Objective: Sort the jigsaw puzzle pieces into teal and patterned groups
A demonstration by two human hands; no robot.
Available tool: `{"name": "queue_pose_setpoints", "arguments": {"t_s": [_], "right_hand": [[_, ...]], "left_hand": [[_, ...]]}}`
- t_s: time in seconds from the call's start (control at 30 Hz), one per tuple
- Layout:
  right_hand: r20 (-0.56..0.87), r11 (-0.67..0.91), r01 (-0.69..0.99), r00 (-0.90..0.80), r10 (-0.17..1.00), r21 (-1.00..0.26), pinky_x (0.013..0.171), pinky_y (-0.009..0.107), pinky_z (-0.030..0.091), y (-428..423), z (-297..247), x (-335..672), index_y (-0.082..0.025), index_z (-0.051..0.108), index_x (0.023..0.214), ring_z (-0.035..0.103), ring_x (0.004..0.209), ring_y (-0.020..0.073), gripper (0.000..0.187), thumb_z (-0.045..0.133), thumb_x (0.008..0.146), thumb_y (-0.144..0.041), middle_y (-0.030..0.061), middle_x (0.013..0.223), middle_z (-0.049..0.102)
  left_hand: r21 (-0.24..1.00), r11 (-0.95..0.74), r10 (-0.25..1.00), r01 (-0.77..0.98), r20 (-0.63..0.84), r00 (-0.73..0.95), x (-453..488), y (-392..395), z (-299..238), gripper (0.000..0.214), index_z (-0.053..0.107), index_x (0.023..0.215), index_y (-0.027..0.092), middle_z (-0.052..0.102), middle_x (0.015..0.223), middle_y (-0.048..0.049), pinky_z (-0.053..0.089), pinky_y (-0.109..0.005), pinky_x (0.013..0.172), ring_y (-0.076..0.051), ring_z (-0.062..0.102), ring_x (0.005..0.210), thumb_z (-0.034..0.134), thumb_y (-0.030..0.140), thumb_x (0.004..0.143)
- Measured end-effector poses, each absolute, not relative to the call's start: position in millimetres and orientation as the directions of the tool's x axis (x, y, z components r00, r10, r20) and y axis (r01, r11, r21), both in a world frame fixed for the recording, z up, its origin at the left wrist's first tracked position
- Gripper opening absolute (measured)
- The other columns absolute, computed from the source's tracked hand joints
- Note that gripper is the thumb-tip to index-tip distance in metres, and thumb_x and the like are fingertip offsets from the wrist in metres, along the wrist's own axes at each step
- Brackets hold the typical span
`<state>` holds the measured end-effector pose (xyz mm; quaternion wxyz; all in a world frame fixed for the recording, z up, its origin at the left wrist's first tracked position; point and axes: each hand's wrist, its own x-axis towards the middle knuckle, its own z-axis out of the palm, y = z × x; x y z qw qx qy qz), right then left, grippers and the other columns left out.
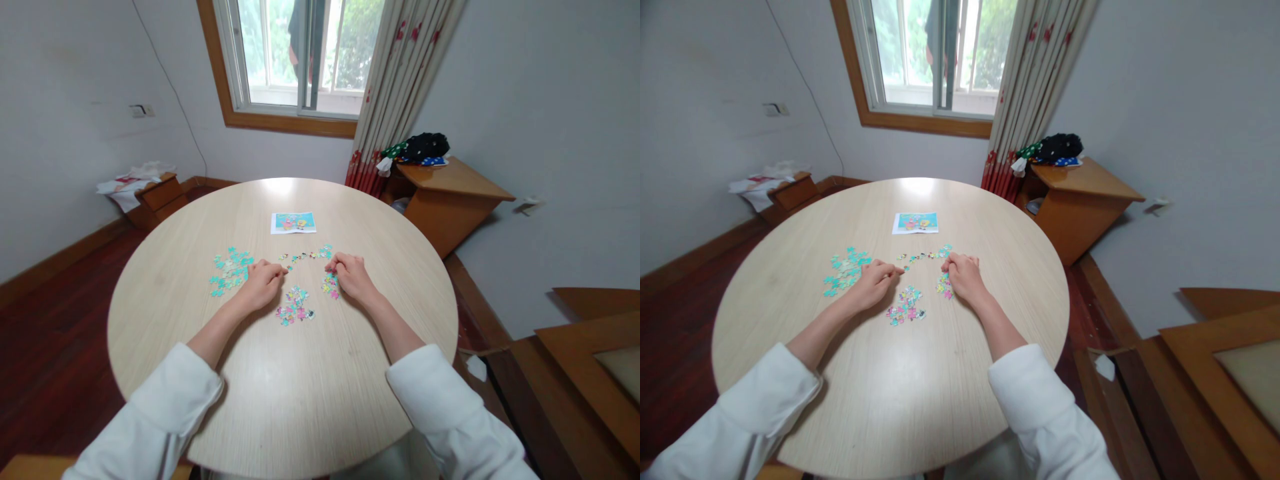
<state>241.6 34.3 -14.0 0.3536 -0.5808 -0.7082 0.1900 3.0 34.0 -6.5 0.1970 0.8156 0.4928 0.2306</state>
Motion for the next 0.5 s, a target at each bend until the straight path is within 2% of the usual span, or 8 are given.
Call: {"name": "queue_pose_setpoints", "arguments": {"t_s": [0.13,0.33,0.4,0.5], "right_hand": [[0.275,0.257,0.677,-0.084,0.958,-0.689,0.092,0.035,0.037,33.5,-14.1,241.3,-0.021,0.059,0.069,0.062,0.081,0.0156,0.029,0.034,0.076,-0.010,0.0010,0.077,0.070],[0.271,0.265,0.668,-0.098,0.958,-0.695,0.092,0.036,0.038,31.2,-11.6,240.1,-0.020,0.060,0.070,0.063,0.082,0.0159,0.030,0.033,0.076,-0.009,0.0015,0.078,0.070],[0.270,0.264,0.665,-0.098,0.958,-0.698,0.092,0.036,0.038,30.7,-10.8,239.1,-0.020,0.060,0.070,0.063,0.081,0.0159,0.029,0.033,0.076,-0.009,0.0014,0.078,0.070],[0.274,0.272,0.664,-0.103,0.956,-0.697,0.091,0.036,0.037,29.5,-9.5,235.0,-0.020,0.057,0.069,0.063,0.082,0.0164,0.028,0.033,0.076,-0.009,0.0023,0.079,0.070]], "left_hand": [[0.582,-0.457,0.880,0.673,0.186,0.437,1.3,33.6,-2.3,0.025,0.054,0.064,0.020,0.072,0.089,-0.0064,0.030,-0.050,0.094,-0.023,0.055,0.094,0.037,0.016,0.082],[0.596,-0.490,0.852,0.636,0.172,0.495,2.6,30.3,0.4,0.026,0.059,0.068,0.021,0.072,0.085,-0.0049,0.032,-0.047,0.095,-0.020,0.058,0.086,0.036,0.017,0.082],[0.581,-0.493,0.860,0.647,0.212,0.465,3.1,31.2,-0.9,0.023,0.058,0.071,0.020,0.071,0.096,-0.0060,0.032,-0.048,0.095,-0.022,0.056,0.095,0.038,0.018,0.082],[0.532,-0.470,0.882,0.705,0.253,0.397,2.6,37.4,-6.3,0.019,0.056,0.073,0.019,0.063,0.124,-0.0079,0.030,-0.052,0.095,-0.027,0.047,0.111,0.040,0.018,0.081]]}}
